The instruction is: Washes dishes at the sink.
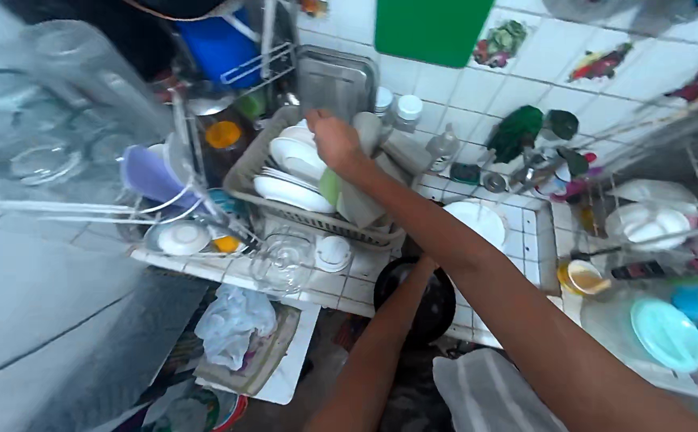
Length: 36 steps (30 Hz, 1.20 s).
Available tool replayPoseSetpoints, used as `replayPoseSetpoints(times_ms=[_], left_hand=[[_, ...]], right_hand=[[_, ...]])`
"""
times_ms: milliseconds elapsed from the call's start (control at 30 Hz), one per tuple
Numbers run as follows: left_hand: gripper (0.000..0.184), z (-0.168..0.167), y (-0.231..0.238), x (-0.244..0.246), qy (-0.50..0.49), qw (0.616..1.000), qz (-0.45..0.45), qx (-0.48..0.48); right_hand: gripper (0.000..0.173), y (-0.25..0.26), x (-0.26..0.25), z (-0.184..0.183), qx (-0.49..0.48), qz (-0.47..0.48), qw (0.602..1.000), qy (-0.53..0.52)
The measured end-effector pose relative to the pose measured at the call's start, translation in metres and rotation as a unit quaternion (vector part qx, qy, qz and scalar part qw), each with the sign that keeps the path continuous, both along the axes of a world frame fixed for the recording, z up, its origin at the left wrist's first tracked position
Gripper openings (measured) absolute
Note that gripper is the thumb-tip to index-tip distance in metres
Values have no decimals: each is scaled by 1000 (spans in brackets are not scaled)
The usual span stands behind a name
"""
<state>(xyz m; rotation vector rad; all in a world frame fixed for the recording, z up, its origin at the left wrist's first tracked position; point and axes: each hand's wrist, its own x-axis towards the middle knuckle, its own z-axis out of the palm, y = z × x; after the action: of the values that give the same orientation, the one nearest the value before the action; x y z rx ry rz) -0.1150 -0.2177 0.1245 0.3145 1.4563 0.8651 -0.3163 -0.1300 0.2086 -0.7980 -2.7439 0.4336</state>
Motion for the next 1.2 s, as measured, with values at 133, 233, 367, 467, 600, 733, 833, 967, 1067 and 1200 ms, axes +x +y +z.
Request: replayPoseSetpoints(times_ms=[133, 233, 367, 467, 600, 733, 833, 967, 1067, 1200], left_hand=[[40, -123, 57, 32, -20, 994, 61, 90], [50, -154, 84, 42, -34, 989, 89, 115], [54, -157, 94, 51, 28, 980, 104, 167], [53, -151, 100, 65, 63, 971, 122, 194], [47, -136, 115, 92, 43, 967, 113, 226], [48, -135, 146, 104, 57, 958, 125, 253], [50, -128, 155, 101, 47, 960, 142, 238], [48, -119, 156, 113, 31, 962, 153, 224], [47, -119, 161, 118, 32, 958, 164, 231], [48, -117, 155, 112, 35, 957, 170, 234]], right_hand=[[20, 28, 127, -42, 50, -33, 947, 316], [26, 54, 245, -107, 21, -144, 936, 319], [52, 91, 370, -205, -47, -301, 948, 90], [87, 102, 409, -244, -56, -356, 933, -10], [94, 110, 405, -239, -33, -316, 948, -14], [60, 113, 406, -212, -21, -153, 988, 22], [67, 122, 438, -201, -30, -138, 990, -13], [73, 147, 455, -208, -19, -206, 978, -13], [68, 137, 438, -206, -65, -132, 989, 10], [66, 142, 434, -206, -78, -90, 993, 16]])
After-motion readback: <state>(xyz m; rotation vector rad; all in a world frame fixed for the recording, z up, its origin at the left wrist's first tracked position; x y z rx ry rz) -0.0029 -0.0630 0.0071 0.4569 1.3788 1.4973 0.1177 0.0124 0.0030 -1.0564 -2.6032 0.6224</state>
